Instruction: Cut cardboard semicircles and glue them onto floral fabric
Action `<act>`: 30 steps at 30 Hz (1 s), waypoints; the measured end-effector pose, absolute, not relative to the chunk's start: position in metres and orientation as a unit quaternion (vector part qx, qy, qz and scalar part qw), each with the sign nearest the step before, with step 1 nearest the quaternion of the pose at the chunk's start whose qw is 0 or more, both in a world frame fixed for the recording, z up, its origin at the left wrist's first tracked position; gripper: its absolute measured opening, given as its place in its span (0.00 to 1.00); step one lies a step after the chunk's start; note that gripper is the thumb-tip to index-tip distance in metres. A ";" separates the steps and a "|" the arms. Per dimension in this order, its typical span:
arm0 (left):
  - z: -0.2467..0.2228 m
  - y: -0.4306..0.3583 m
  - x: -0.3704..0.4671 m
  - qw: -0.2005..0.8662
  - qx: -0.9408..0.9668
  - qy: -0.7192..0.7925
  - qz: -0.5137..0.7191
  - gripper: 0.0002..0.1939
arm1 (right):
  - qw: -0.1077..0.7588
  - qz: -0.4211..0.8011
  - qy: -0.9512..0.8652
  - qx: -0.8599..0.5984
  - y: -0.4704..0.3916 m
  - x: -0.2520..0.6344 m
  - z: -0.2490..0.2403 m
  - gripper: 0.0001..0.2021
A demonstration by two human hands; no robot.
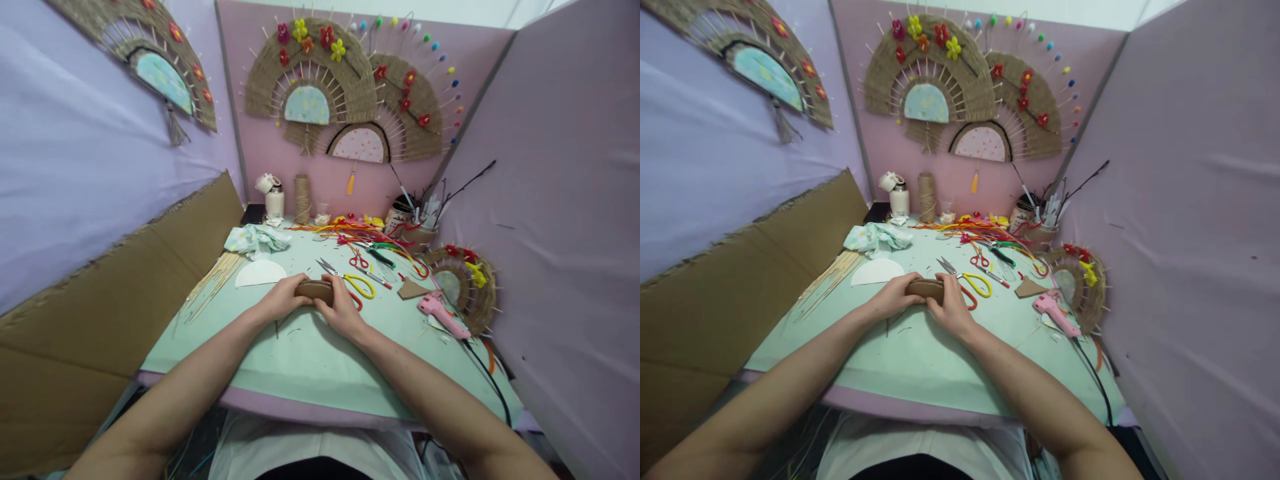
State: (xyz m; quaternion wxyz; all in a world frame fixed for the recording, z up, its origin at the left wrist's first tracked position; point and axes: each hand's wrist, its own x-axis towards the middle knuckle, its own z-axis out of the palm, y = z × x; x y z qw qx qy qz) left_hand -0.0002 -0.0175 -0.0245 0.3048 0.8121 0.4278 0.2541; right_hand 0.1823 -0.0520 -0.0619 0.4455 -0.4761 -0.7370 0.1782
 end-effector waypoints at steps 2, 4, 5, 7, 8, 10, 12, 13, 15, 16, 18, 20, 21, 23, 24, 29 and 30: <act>-0.026 -0.016 0.000 0.294 0.812 0.427 0.268 0.09 | 0.457 0.178 -0.733 -0.471 -0.052 0.183 -0.061 0.20; -0.028 -0.014 0.000 0.287 0.812 0.427 0.277 0.08 | 0.457 0.179 -0.733 -0.470 -0.052 0.182 -0.061 0.19; -0.029 -0.013 -0.001 0.285 0.812 0.429 0.275 0.08 | 0.451 0.182 -0.736 -0.472 -0.052 0.182 -0.061 0.19; -0.031 -0.012 -0.001 0.283 0.813 0.434 0.264 0.09 | 0.435 0.190 -0.739 -0.477 -0.052 0.181 -0.061 0.18; -0.032 -0.011 0.000 0.282 0.814 0.437 0.258 0.10 | 0.429 0.194 -0.741 -0.479 -0.052 0.180 -0.061 0.18; -0.033 -0.011 0.000 0.279 0.815 0.440 0.252 0.10 | 0.422 0.201 -0.745 -0.477 -0.050 0.181 -0.058 0.18; -0.031 -0.010 -0.001 0.277 0.814 0.442 0.256 0.09 | 0.430 0.202 -0.740 -0.477 -0.046 0.188 -0.053 0.19; -0.029 -0.010 -0.003 0.275 0.808 0.447 0.268 0.09 | 0.443 0.194 -0.729 -0.484 -0.042 0.193 -0.049 0.18; -0.022 -0.008 -0.008 0.263 0.776 0.479 0.314 0.10 | 0.471 0.160 -0.694 -0.520 -0.033 0.210 -0.043 0.16; -0.019 -0.006 -0.012 0.251 0.753 0.503 0.343 0.11 | 0.474 0.134 -0.676 -0.549 -0.028 0.219 -0.040 0.15; -0.014 -0.002 -0.019 0.222 0.704 0.552 0.389 0.13 | 0.401 0.092 -0.673 -0.615 -0.020 0.239 -0.038 0.13; -0.010 0.002 -0.025 0.201 0.671 0.585 0.409 0.14 | 0.283 0.087 -0.686 -0.665 -0.016 0.255 -0.040 0.11; -0.010 0.004 -0.027 0.195 0.662 0.593 0.415 0.14 | 0.232 0.089 -0.690 -0.680 -0.016 0.259 -0.041 0.12; -0.009 0.005 -0.028 0.188 0.656 0.600 0.417 0.14 | 0.164 0.096 -0.694 -0.695 -0.017 0.263 -0.043 0.14; -0.009 0.004 -0.027 0.181 0.658 0.605 0.410 0.14 | 0.144 0.097 -0.695 -0.698 -0.018 0.262 -0.043 0.15; -0.010 -0.025 -0.030 0.072 0.677 0.660 0.317 0.11 | 0.083 0.103 -0.715 -0.687 -0.024 0.252 -0.032 0.15; -0.012 -0.036 -0.033 0.046 0.675 0.671 0.304 0.10 | 0.081 0.109 -0.713 -0.688 -0.025 0.250 -0.030 0.15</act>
